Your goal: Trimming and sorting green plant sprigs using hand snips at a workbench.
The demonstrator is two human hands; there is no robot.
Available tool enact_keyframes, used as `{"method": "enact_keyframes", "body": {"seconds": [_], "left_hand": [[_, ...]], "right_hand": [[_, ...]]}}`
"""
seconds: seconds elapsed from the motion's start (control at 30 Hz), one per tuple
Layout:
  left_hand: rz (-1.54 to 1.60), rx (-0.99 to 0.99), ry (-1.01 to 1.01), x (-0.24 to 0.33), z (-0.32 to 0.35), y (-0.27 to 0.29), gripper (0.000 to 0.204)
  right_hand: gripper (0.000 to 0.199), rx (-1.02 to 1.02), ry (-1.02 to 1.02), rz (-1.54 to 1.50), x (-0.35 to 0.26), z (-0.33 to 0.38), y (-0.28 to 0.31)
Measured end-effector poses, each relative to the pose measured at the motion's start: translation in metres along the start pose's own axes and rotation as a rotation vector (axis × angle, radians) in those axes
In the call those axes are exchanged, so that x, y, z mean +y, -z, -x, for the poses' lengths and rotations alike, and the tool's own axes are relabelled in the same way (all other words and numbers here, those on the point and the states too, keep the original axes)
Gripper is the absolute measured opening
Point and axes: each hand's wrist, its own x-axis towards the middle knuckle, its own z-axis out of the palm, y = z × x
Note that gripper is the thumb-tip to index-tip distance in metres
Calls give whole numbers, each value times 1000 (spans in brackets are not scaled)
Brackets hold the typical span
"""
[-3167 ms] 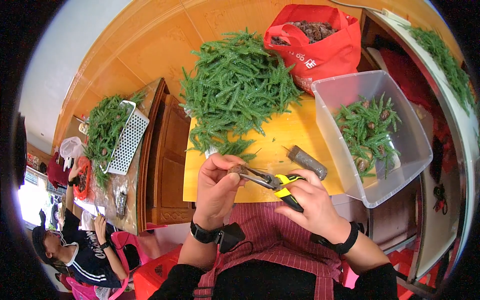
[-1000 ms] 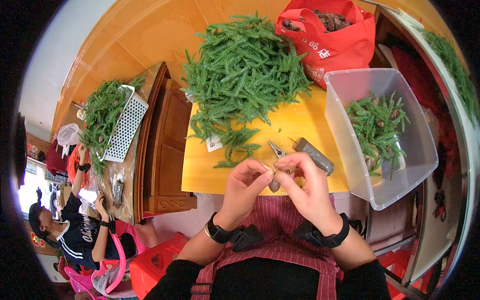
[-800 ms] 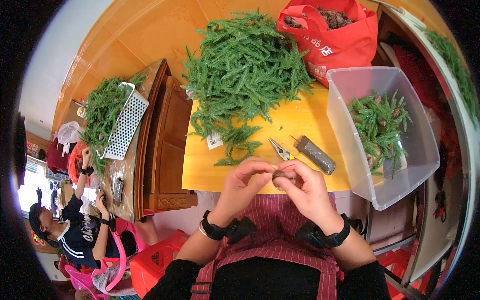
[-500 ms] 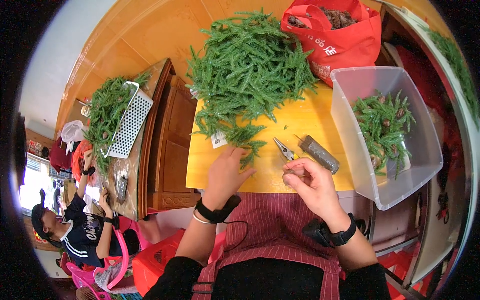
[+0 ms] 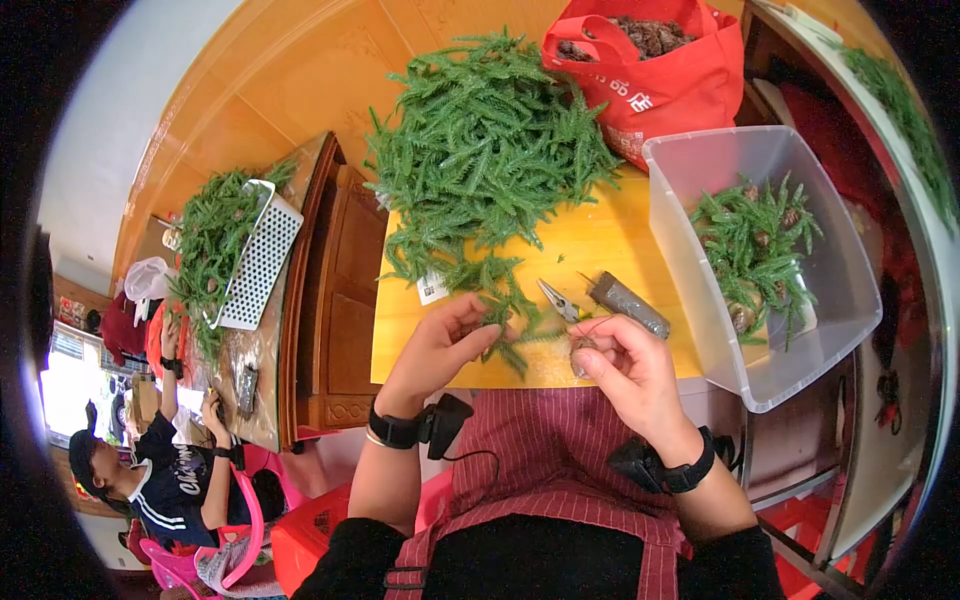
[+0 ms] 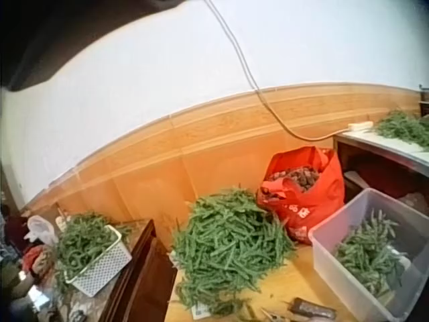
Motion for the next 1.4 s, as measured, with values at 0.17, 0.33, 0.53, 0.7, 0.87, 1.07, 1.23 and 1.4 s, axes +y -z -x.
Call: {"method": "enact_keyframes", "body": {"seconds": [0.17,0.33,0.53,0.7,0.87,1.07,1.23,1.4], "left_hand": [[262,-113,-58,22,12,-7,19],[309,-100,-98,22,15,-13,18],[277,-136,-113,19,13,-17,15],[295,-100,-142,17,13,-20,18],[390,-54,-129,19,16,-24,29],[403,-90,-121,23,18,-20,29],[456,25,-147,17,14,-25,19],[502,71,-137,24,13,-29,15]], "right_hand": [[17,23,113,48,-7,2,0],[16,-173,283,331,-23,3,-7],[19,-182,377,446,-30,0,-17],[19,-92,389,467,-30,-1,-20],[22,-21,478,615,-21,-4,-18],[22,33,519,750,-27,-4,-22],[23,46,533,738,-23,-5,-24],[24,71,493,741,-21,-5,-25]]}}
